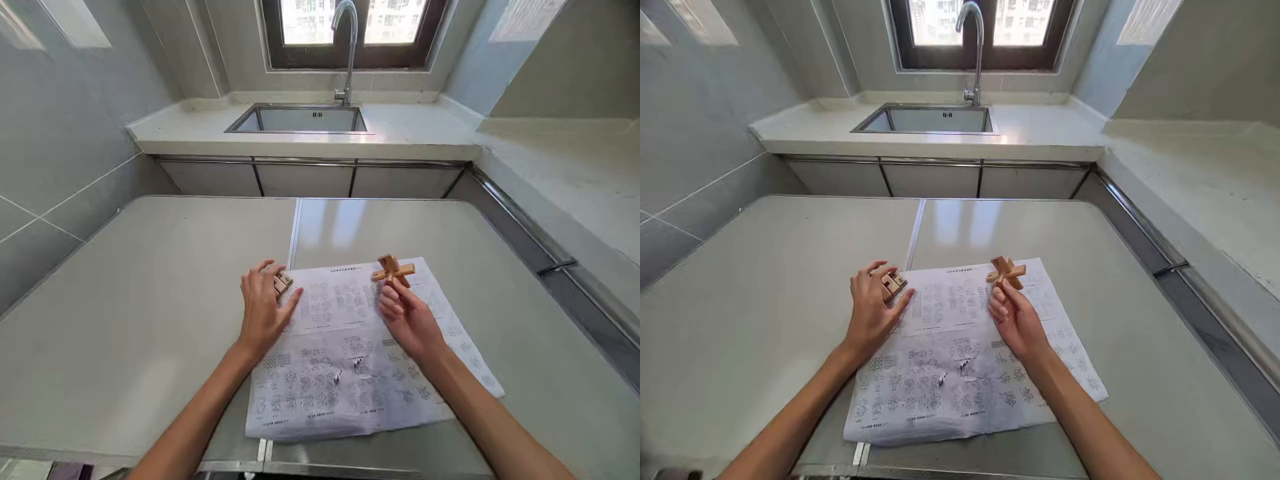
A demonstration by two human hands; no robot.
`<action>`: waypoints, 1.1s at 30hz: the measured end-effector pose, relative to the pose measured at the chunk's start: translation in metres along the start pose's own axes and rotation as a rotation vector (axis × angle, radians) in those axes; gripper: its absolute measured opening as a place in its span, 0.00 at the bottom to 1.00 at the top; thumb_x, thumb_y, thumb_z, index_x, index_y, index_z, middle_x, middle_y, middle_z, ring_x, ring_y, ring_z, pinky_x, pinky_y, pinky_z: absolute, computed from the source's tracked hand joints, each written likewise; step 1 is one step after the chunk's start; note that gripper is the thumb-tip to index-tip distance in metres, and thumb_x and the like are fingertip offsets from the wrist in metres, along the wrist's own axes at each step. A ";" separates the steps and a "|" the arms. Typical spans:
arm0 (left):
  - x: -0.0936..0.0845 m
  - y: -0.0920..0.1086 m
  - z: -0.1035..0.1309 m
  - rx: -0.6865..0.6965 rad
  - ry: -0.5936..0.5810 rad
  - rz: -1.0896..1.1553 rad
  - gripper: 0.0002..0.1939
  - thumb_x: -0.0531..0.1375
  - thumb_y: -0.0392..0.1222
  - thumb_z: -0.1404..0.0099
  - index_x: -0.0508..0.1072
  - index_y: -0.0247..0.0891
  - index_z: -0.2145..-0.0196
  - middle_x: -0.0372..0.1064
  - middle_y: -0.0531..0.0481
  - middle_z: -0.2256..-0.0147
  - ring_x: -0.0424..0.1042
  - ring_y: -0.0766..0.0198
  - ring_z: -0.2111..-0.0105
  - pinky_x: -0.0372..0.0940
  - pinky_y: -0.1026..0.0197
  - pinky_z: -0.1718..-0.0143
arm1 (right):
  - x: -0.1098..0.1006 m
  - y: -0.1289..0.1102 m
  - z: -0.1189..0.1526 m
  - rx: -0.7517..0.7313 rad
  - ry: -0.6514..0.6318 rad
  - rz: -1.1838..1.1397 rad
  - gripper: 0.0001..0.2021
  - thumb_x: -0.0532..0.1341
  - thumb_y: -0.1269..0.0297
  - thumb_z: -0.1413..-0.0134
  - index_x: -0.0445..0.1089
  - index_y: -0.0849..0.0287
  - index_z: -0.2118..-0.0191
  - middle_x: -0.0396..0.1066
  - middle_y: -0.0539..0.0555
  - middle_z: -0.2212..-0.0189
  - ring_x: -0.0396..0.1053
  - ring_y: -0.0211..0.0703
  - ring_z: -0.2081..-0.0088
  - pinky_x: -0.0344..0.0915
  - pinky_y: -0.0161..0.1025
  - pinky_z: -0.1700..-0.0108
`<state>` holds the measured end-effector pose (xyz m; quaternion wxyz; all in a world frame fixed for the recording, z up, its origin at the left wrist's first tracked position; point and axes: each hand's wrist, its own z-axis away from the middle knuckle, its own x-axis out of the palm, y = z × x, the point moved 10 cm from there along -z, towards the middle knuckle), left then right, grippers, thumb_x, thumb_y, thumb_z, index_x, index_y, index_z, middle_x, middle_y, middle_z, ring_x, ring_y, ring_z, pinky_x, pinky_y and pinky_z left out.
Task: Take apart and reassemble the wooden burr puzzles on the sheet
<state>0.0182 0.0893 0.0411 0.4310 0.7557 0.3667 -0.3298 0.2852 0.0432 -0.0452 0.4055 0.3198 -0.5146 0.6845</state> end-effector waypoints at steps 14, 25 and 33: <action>0.010 -0.034 -0.008 -0.128 -0.068 0.068 0.33 0.66 0.52 0.32 0.61 0.40 0.35 0.72 0.40 0.44 0.70 0.45 0.44 0.66 0.43 0.42 | -0.005 -0.035 -0.002 -0.143 0.045 -0.014 0.07 0.68 0.70 0.39 0.69 0.59 0.59 0.58 0.43 0.74 0.56 0.28 0.78 0.63 0.24 0.77; 0.024 0.050 0.023 0.287 -0.323 0.414 0.37 0.72 0.45 0.35 0.60 0.48 0.35 0.69 0.43 0.43 0.72 0.50 0.43 0.71 0.48 0.43 | 0.023 0.002 0.012 -0.059 -0.130 0.644 0.11 0.69 0.56 0.38 0.70 0.56 0.62 0.65 0.46 0.73 0.59 0.34 0.75 0.57 0.34 0.72; 0.041 0.078 0.046 0.458 -0.553 0.422 0.46 0.74 0.48 0.39 0.55 0.46 0.31 0.68 0.40 0.41 0.70 0.48 0.41 0.71 0.45 0.41 | 0.054 0.014 0.030 -0.235 -0.341 1.325 0.07 0.65 0.58 0.35 0.70 0.54 0.58 0.70 0.52 0.65 0.67 0.43 0.65 0.67 0.42 0.60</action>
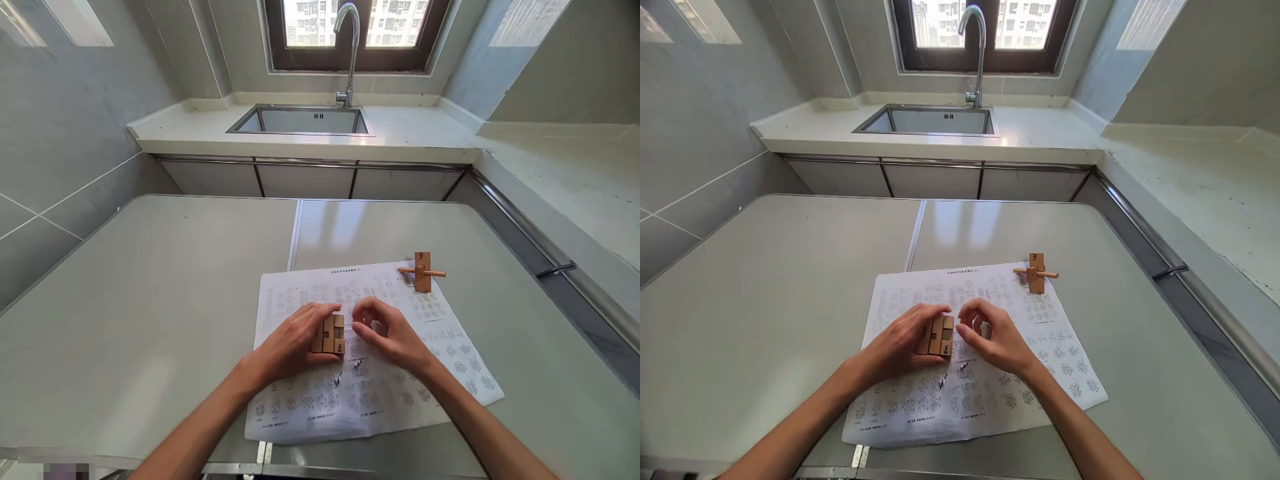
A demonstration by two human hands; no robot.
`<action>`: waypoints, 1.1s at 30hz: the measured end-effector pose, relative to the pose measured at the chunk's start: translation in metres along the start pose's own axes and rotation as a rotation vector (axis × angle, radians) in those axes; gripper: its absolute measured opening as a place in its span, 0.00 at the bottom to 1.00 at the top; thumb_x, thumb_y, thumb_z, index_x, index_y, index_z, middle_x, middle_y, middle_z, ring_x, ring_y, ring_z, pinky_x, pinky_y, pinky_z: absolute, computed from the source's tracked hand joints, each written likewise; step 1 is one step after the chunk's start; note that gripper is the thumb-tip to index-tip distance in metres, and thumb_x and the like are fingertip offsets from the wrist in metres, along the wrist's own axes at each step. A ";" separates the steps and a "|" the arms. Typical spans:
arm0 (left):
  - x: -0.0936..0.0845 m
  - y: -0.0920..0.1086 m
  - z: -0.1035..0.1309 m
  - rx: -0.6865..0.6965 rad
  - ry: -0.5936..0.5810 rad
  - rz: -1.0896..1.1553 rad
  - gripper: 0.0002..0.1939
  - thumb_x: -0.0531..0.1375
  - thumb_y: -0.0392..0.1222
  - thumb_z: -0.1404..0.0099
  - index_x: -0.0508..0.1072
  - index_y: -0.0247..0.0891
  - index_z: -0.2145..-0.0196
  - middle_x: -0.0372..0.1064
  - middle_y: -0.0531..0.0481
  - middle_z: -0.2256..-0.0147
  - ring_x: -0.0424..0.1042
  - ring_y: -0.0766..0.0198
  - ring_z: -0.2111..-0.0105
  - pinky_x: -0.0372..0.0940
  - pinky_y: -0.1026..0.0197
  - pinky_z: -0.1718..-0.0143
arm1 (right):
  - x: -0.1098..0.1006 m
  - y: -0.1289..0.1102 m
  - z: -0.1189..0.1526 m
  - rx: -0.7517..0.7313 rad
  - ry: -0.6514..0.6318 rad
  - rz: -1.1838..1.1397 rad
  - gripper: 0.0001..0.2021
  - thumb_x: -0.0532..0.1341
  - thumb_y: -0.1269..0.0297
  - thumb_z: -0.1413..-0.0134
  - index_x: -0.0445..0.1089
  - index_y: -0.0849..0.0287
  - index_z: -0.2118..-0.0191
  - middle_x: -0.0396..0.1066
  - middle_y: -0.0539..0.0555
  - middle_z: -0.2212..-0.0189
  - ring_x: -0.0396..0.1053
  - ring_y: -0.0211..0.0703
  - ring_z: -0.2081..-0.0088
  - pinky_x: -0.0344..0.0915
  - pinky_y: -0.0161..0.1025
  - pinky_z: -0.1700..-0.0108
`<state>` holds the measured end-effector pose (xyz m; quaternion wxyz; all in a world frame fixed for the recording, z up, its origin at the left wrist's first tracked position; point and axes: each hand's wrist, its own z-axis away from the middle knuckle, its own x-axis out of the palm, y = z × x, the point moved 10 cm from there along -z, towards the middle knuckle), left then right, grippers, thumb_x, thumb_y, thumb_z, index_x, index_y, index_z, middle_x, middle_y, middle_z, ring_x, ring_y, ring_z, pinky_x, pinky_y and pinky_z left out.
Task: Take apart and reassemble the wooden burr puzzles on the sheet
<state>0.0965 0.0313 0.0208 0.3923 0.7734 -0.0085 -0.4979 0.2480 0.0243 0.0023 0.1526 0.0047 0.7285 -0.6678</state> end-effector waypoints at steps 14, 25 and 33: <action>-0.034 -0.010 0.001 -0.129 0.052 0.345 0.33 0.73 0.43 0.38 0.65 0.46 0.41 0.71 0.43 0.43 0.75 0.55 0.50 0.70 0.49 0.44 | 0.014 -0.016 0.004 -0.220 -0.018 0.380 0.31 0.72 0.65 0.47 0.62 0.50 0.39 0.70 0.60 0.43 0.69 0.58 0.44 0.71 0.54 0.44; -0.017 -0.030 0.005 -0.347 0.120 0.594 0.37 0.77 0.47 0.44 0.64 0.43 0.44 0.74 0.47 0.58 0.76 0.56 0.56 0.71 0.54 0.51 | -0.001 -0.006 0.004 -0.073 0.091 0.214 0.30 0.74 0.60 0.48 0.65 0.50 0.41 0.73 0.54 0.57 0.71 0.51 0.57 0.71 0.48 0.52; -0.012 -0.013 -0.001 -0.272 0.007 0.673 0.39 0.80 0.46 0.50 0.70 0.42 0.43 0.72 0.45 0.53 0.76 0.54 0.54 0.72 0.53 0.50 | 0.012 -0.019 0.007 -0.175 -0.010 0.096 0.33 0.72 0.65 0.46 0.64 0.46 0.36 0.73 0.54 0.53 0.71 0.47 0.59 0.72 0.49 0.52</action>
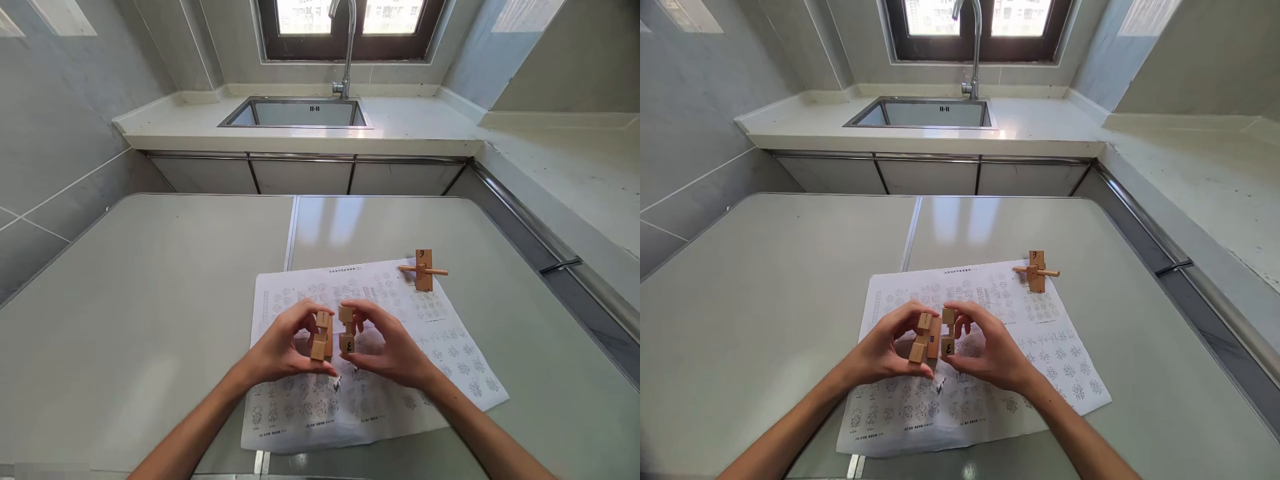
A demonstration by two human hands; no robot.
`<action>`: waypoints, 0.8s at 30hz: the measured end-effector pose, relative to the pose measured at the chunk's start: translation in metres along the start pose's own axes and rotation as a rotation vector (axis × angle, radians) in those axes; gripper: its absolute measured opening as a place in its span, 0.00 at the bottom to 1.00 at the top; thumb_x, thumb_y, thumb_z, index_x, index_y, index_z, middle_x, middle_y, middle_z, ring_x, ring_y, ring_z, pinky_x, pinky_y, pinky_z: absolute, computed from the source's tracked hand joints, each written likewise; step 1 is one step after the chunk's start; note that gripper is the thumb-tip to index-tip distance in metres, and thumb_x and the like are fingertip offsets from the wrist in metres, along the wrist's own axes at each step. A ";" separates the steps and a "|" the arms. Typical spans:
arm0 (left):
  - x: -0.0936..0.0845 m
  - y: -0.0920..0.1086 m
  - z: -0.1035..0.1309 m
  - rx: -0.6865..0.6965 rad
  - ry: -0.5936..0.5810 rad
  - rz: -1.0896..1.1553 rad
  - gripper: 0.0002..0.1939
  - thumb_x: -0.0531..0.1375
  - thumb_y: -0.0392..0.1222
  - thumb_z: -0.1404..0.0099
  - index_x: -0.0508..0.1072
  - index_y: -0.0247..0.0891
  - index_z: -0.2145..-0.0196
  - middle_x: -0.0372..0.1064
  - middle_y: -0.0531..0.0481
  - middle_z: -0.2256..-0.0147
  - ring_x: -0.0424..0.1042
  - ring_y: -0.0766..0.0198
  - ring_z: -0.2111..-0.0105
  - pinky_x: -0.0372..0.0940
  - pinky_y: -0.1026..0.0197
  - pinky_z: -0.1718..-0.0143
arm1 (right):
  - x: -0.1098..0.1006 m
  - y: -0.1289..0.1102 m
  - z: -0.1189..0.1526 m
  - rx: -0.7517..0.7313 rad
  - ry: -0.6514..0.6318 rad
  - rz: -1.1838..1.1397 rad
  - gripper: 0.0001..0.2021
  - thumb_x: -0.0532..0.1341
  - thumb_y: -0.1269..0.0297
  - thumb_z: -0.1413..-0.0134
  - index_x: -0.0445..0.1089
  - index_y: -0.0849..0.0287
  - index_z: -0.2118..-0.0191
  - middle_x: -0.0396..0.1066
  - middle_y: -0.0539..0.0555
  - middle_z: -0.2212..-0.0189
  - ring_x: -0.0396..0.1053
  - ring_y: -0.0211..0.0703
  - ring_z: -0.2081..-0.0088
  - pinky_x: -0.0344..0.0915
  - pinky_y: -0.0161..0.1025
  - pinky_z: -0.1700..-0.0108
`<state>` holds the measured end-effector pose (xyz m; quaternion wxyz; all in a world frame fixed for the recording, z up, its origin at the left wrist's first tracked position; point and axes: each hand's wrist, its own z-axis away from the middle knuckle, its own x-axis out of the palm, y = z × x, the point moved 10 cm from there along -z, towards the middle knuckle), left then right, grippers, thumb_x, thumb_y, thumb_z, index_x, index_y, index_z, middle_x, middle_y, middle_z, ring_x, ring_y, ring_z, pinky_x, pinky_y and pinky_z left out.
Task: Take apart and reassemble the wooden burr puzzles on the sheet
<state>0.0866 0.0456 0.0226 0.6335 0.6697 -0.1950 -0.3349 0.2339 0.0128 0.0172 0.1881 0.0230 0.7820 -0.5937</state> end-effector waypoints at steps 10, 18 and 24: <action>0.023 -0.008 0.008 -0.211 -0.223 0.283 0.30 0.77 0.41 0.47 0.70 0.40 0.50 0.71 0.51 0.60 0.74 0.64 0.64 0.71 0.61 0.63 | 0.014 -0.012 0.004 -0.056 -0.041 -0.086 0.34 0.70 0.71 0.46 0.63 0.44 0.36 0.74 0.54 0.51 0.72 0.49 0.56 0.74 0.49 0.51; 0.042 -0.010 0.015 -0.304 -0.413 0.345 0.30 0.78 0.41 0.52 0.73 0.39 0.54 0.72 0.54 0.65 0.73 0.66 0.69 0.67 0.65 0.71 | 0.029 -0.036 0.013 -0.166 -0.110 0.029 0.38 0.67 0.77 0.50 0.64 0.45 0.34 0.67 0.57 0.48 0.71 0.51 0.48 0.75 0.48 0.47; 0.046 -0.008 0.016 -0.258 -0.469 0.256 0.25 0.80 0.42 0.57 0.75 0.38 0.64 0.74 0.55 0.68 0.73 0.64 0.69 0.68 0.66 0.71 | 0.043 -0.060 0.013 -0.265 -0.231 0.071 0.41 0.68 0.77 0.52 0.61 0.47 0.33 0.72 0.57 0.43 0.67 0.56 0.39 0.68 0.54 0.37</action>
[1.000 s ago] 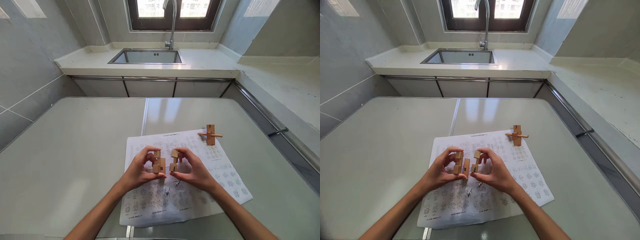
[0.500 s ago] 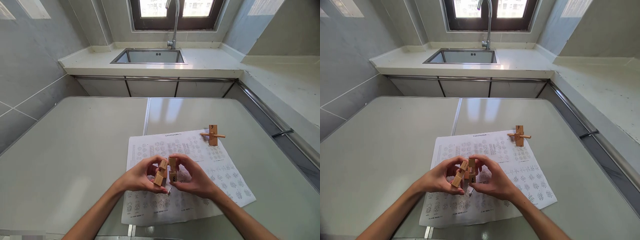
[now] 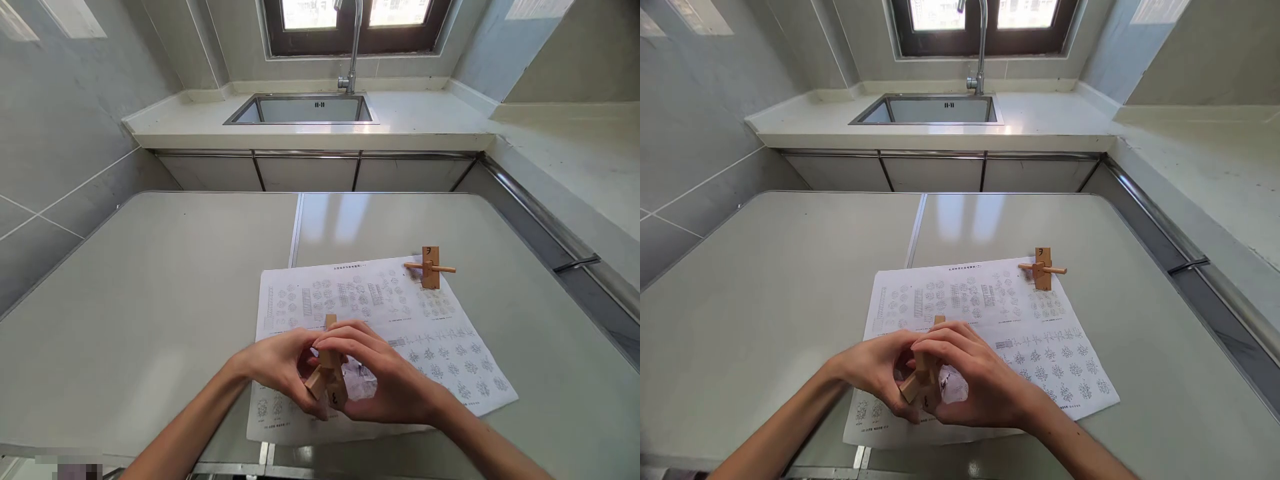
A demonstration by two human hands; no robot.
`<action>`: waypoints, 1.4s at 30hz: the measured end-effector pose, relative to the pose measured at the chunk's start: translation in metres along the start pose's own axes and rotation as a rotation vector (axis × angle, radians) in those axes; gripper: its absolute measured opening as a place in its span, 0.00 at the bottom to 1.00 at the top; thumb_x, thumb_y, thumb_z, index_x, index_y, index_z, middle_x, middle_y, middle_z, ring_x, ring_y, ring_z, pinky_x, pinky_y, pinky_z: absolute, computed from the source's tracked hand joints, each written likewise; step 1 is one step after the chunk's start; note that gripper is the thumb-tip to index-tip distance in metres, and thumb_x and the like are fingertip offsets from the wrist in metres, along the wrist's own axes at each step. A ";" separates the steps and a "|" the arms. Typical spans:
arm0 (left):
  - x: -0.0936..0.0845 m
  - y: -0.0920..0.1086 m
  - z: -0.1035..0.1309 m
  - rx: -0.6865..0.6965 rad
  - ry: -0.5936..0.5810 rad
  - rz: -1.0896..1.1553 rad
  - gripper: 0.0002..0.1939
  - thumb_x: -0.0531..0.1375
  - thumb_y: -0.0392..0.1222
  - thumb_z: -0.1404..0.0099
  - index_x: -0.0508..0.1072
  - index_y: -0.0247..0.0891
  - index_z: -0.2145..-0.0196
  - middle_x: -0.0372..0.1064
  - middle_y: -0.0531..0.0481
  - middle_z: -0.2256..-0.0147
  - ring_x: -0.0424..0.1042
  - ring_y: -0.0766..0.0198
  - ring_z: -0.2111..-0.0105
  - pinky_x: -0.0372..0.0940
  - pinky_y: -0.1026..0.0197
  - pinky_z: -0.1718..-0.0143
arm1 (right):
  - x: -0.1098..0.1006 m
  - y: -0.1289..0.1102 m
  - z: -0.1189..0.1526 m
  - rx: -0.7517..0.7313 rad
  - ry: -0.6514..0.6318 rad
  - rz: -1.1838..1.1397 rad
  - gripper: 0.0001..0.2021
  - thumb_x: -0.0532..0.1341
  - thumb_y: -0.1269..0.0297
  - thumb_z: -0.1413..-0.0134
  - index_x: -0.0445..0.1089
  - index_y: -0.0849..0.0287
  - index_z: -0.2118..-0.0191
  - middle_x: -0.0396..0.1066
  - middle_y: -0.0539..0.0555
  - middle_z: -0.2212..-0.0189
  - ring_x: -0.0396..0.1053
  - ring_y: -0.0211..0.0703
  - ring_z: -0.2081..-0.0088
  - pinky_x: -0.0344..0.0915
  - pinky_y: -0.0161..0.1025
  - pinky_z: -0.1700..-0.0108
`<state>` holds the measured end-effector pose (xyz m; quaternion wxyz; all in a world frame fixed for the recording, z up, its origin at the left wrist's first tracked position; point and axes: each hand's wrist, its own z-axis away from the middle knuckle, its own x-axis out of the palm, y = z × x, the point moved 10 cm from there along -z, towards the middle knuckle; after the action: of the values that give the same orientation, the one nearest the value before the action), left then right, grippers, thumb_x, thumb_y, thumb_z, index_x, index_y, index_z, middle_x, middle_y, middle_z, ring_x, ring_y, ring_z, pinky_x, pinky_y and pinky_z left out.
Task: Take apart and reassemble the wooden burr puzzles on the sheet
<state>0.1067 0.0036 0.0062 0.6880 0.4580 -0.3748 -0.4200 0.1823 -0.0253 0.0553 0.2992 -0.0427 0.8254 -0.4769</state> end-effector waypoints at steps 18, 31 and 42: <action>0.007 0.008 0.004 0.116 -0.029 -0.116 0.22 0.81 0.52 0.59 0.79 0.38 0.73 0.77 0.54 0.74 0.73 0.64 0.74 0.66 0.65 0.73 | 0.010 -0.030 -0.022 -0.071 -0.213 0.101 0.33 0.67 0.77 0.48 0.66 0.49 0.37 0.77 0.54 0.48 0.67 0.54 0.43 0.72 0.49 0.45; 0.008 -0.002 0.005 0.163 -0.028 -0.050 0.22 0.81 0.47 0.59 0.79 0.37 0.70 0.81 0.52 0.73 0.80 0.57 0.69 0.72 0.62 0.67 | 0.013 -0.057 -0.029 -0.092 -0.208 0.301 0.12 0.64 0.72 0.40 0.71 0.54 0.52 0.78 0.51 0.63 0.71 0.45 0.61 0.68 0.48 0.48; -0.018 0.015 0.008 0.276 0.155 0.060 0.33 0.71 0.71 0.47 0.81 0.35 0.62 0.81 0.42 0.64 0.78 0.50 0.58 0.71 0.53 0.55 | -0.015 -0.050 -0.038 0.034 -0.033 0.356 0.28 0.66 0.76 0.46 0.66 0.52 0.40 0.75 0.55 0.48 0.75 0.50 0.52 0.74 0.48 0.50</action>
<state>0.0967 0.0214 0.0207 0.6578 0.5677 -0.3881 -0.3071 0.1635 -0.0182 0.1162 0.3931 0.1015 0.8068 -0.4293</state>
